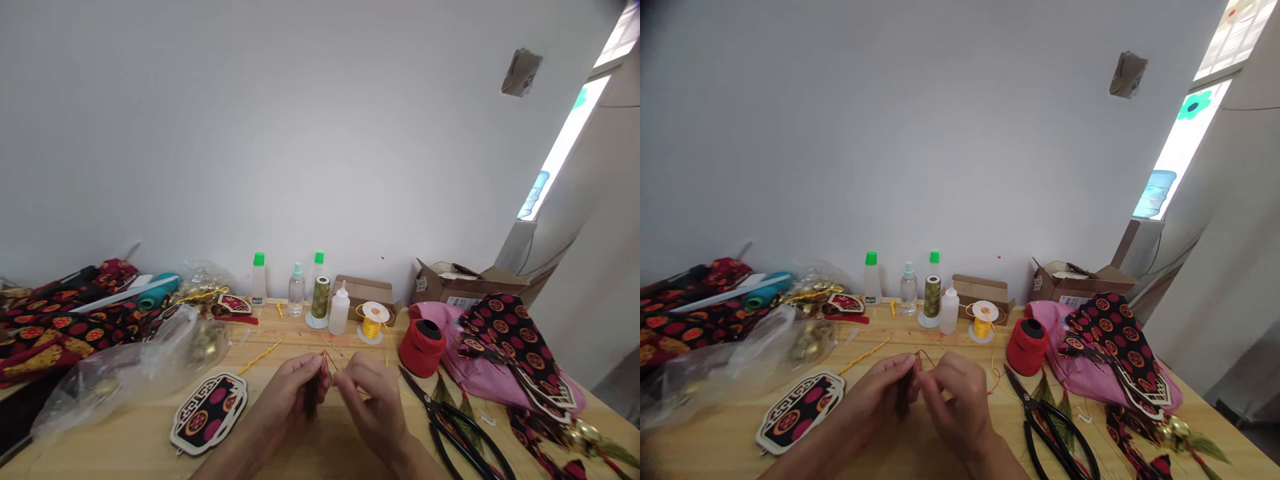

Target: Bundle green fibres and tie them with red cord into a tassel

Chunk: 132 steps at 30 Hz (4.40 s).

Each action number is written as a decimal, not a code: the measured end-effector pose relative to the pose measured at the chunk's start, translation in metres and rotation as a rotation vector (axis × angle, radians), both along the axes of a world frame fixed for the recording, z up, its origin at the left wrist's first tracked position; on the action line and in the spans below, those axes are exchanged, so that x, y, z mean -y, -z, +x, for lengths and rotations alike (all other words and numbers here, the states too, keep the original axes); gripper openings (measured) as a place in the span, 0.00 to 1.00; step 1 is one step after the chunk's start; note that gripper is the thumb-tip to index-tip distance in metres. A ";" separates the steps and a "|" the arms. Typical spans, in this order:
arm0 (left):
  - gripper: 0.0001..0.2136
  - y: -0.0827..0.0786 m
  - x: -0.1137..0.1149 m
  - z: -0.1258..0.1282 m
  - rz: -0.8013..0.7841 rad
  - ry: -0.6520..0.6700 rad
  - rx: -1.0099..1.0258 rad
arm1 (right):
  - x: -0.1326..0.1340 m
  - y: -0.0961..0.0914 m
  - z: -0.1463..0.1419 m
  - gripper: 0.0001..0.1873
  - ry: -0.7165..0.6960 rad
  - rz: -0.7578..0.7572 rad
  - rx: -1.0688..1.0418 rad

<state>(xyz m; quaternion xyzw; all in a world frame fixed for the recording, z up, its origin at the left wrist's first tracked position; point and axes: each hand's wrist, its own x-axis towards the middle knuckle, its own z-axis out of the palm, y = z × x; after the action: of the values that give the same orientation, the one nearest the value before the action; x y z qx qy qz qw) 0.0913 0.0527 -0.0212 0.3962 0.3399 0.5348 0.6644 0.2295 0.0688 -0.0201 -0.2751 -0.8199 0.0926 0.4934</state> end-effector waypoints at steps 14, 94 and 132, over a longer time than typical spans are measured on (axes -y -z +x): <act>0.14 0.003 -0.002 -0.003 0.033 0.030 -0.290 | -0.008 0.005 -0.004 0.07 0.061 -0.350 -0.047; 0.16 0.005 -0.003 -0.006 -0.025 0.000 -0.307 | -0.012 0.000 0.004 0.08 0.059 0.038 0.330; 0.11 0.000 0.000 -0.011 -0.191 0.056 -0.114 | -0.001 -0.006 -0.005 0.09 -0.196 0.077 0.179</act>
<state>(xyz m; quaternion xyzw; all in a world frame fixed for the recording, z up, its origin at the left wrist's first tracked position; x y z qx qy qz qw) 0.0805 0.0531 -0.0213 0.3703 0.4153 0.4579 0.6933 0.2242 0.0703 -0.0145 -0.1816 -0.8866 0.0842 0.4170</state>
